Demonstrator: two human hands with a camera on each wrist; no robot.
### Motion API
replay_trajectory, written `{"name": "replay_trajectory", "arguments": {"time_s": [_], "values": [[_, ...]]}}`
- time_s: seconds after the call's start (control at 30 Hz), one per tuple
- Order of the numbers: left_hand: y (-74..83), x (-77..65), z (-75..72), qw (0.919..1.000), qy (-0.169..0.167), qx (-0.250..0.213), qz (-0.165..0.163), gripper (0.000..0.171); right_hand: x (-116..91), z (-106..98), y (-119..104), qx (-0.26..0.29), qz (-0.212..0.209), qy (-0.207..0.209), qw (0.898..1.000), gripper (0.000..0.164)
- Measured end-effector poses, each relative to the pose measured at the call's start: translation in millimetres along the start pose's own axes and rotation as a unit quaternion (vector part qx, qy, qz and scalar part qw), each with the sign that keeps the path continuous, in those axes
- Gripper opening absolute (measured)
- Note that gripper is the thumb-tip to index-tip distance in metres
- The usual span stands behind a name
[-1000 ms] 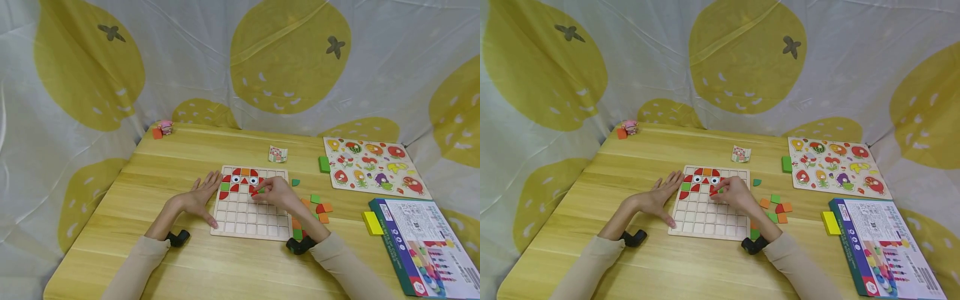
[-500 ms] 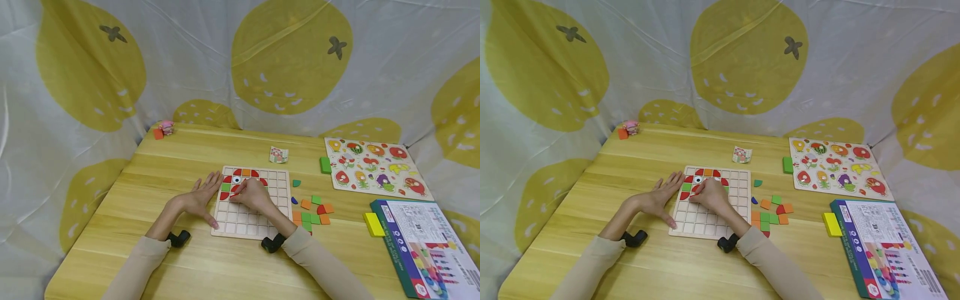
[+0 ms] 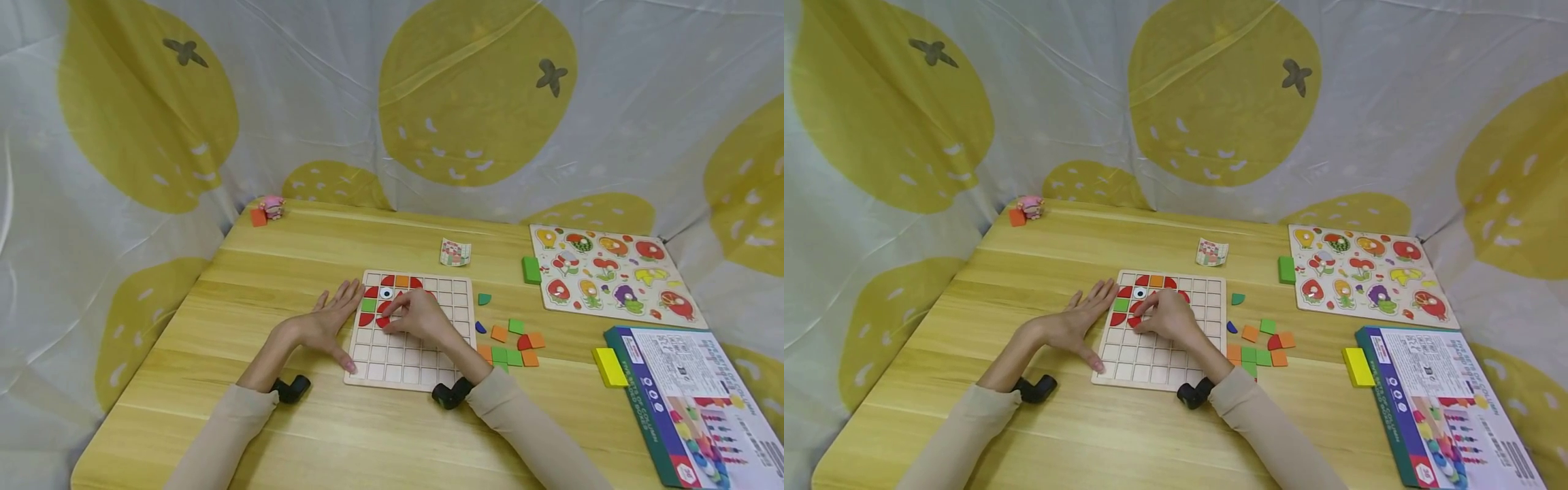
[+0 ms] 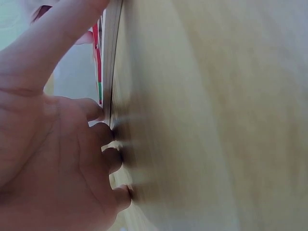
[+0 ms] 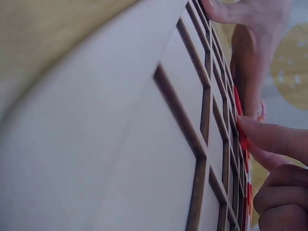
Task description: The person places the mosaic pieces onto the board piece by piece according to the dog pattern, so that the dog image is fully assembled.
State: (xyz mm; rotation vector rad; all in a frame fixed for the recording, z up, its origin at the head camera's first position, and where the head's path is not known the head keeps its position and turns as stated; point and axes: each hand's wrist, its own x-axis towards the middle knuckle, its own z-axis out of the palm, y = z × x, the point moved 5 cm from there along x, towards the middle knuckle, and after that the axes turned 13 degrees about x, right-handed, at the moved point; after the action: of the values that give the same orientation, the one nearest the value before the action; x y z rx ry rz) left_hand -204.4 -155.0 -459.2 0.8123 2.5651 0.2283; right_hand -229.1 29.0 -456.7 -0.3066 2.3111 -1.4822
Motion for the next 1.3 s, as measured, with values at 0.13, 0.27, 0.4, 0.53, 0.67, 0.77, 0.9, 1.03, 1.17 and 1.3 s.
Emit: {"name": "replay_trajectory", "arguments": {"time_s": [0.13, 0.27, 0.4, 0.53, 0.67, 0.77, 0.9, 1.03, 1.17, 1.3], "values": [[0.5, 0.4, -0.3, 1.0, -0.001, 0.003, 0.001, 0.144, 1.4, 1.3, -0.4, 0.001, 0.002, 0.009, 1.0, 0.022], [0.8, 0.1, -0.3, 1.0, -0.001, 0.008, 0.0, 0.144, 2.9, 1.2, -0.4, -0.006, 0.01, 0.022, 1.0, 0.023], [0.9, 0.4, 0.6, 1.0, -0.002, 0.008, 0.0, 0.144, 3.0, -1.0, -0.5, -0.004, 0.007, 0.023, 1.0, 0.024], [0.5, 1.3, 1.4, 1.0, -0.001, 0.004, 0.002, 0.144, 3.5, -3.4, 0.0, 0.012, 0.004, 0.015, 1.0, 0.021], [0.7, 0.6, 0.8, 1.0, -0.002, 0.005, 0.001, 0.144, 5.4, -3.5, -0.7, 0.007, 0.007, 0.01, 1.0, 0.017], [0.8, 0.3, 0.3, 1.0, -0.002, 0.008, 0.0, 0.144, 6.9, -2.7, -1.6, -0.003, 0.008, 0.012, 1.0, 0.016], [1.1, 0.3, 0.8, 0.9999, -0.002, 0.016, 0.001, 0.144, 7.7, -2.7, -0.7, -0.008, 0.015, 0.015, 1.0, 0.015], [1.1, 0.5, 1.3, 0.9998, -0.002, 0.019, 0.002, 0.144, 5.6, -5.9, 1.0, -0.011, 0.024, 0.014, 1.0, 0.014], [0.3, 0.7, 1.6, 0.9999, -0.002, 0.015, -0.001, 0.144, 1.8, -11.6, 1.2, -0.012, 0.024, 0.007, 1.0, 0.013], [0.0, -0.3, 1.1, 0.9999, -0.004, 0.014, -0.005, 0.145, -5.3, -21.1, 1.5, 0.004, 0.017, -0.004, 1.0, 0.013]]}}
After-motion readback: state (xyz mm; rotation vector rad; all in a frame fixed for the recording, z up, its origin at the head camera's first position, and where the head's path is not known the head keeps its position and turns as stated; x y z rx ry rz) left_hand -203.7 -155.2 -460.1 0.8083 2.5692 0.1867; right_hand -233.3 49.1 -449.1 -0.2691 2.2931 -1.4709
